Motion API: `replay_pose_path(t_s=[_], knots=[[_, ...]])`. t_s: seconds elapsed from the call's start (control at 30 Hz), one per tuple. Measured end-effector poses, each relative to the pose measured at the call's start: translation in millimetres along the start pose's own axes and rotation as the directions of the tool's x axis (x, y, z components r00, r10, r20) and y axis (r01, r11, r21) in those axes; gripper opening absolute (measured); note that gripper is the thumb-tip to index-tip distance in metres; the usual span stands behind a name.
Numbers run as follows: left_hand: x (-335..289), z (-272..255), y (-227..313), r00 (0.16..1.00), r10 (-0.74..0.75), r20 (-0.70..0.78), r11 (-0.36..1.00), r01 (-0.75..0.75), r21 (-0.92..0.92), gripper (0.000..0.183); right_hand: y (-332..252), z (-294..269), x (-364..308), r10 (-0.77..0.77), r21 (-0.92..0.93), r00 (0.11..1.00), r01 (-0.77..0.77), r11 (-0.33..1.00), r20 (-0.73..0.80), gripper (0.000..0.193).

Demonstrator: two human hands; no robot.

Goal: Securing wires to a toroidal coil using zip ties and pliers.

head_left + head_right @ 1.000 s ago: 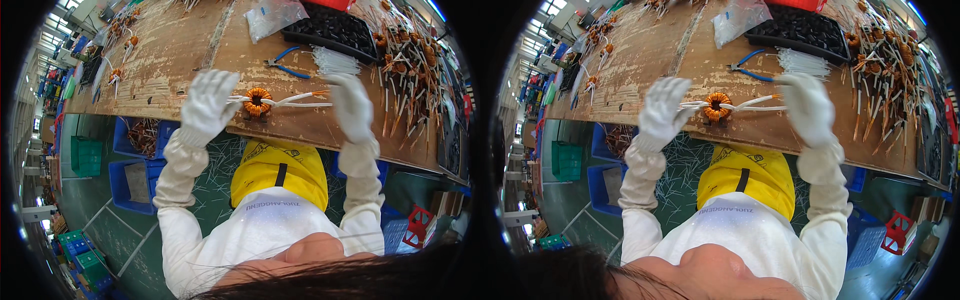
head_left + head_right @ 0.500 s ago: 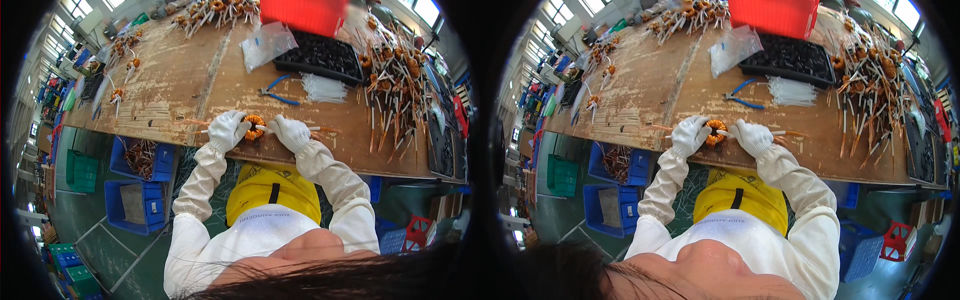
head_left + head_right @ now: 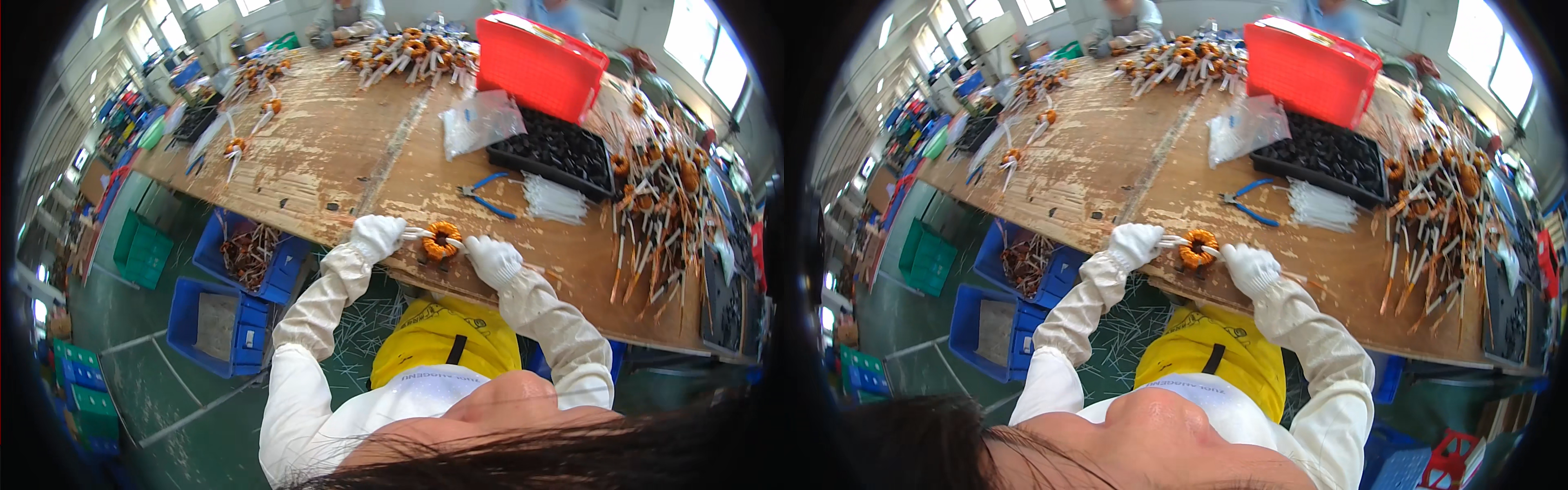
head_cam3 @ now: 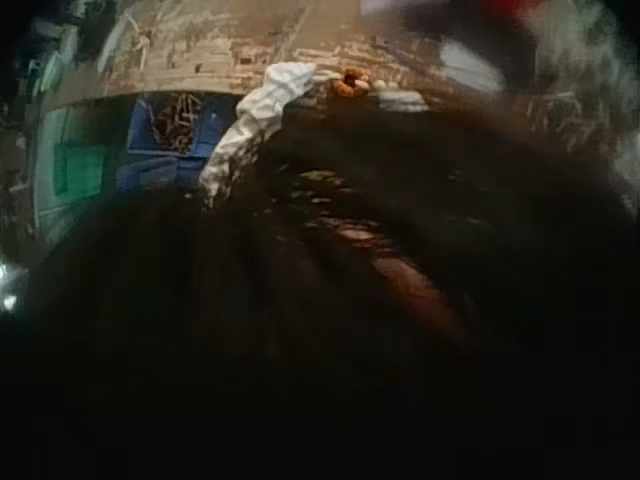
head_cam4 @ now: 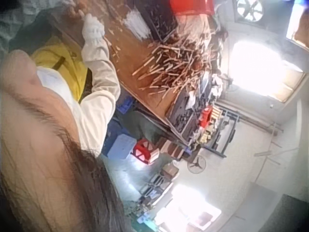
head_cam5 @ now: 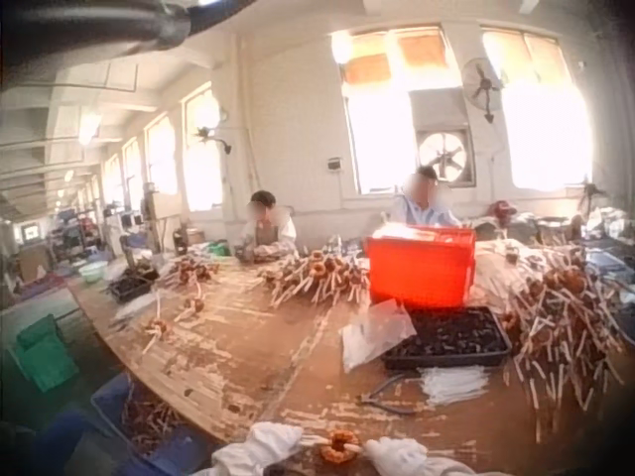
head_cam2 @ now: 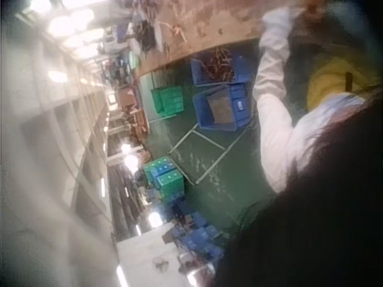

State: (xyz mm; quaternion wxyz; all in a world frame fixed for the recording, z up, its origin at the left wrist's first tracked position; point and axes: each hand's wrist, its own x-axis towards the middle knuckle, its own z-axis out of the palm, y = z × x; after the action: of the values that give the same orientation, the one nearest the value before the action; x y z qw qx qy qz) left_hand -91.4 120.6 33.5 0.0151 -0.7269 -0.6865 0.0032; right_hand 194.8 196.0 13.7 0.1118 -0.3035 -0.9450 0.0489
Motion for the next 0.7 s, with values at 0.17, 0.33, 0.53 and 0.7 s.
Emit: replay_pose_path(t_s=[0.17,0.33,0.53,0.7], knots=[[-4,-10,-4,0.990,0.051,0.128,0.999,-0.050,-0.014,0.026,-1,1,-13,0.056,-0.019,0.990,-0.054,0.998,0.128,0.025],[-13,-6,-42,0.986,0.126,0.110,0.981,-0.107,-0.160,0.038,-3,-2,-12,0.062,0.017,0.996,-0.063,0.998,0.066,0.027],[-37,15,-45,0.999,0.028,0.032,0.983,-0.022,-0.181,0.033,-11,-15,-11,0.011,0.111,1.000,-0.014,0.994,0.027,0.036],[-26,-6,-53,0.983,0.135,0.121,0.972,-0.108,-0.207,0.020,-1,4,-12,0.044,0.047,0.998,-0.046,0.998,0.038,0.034]])
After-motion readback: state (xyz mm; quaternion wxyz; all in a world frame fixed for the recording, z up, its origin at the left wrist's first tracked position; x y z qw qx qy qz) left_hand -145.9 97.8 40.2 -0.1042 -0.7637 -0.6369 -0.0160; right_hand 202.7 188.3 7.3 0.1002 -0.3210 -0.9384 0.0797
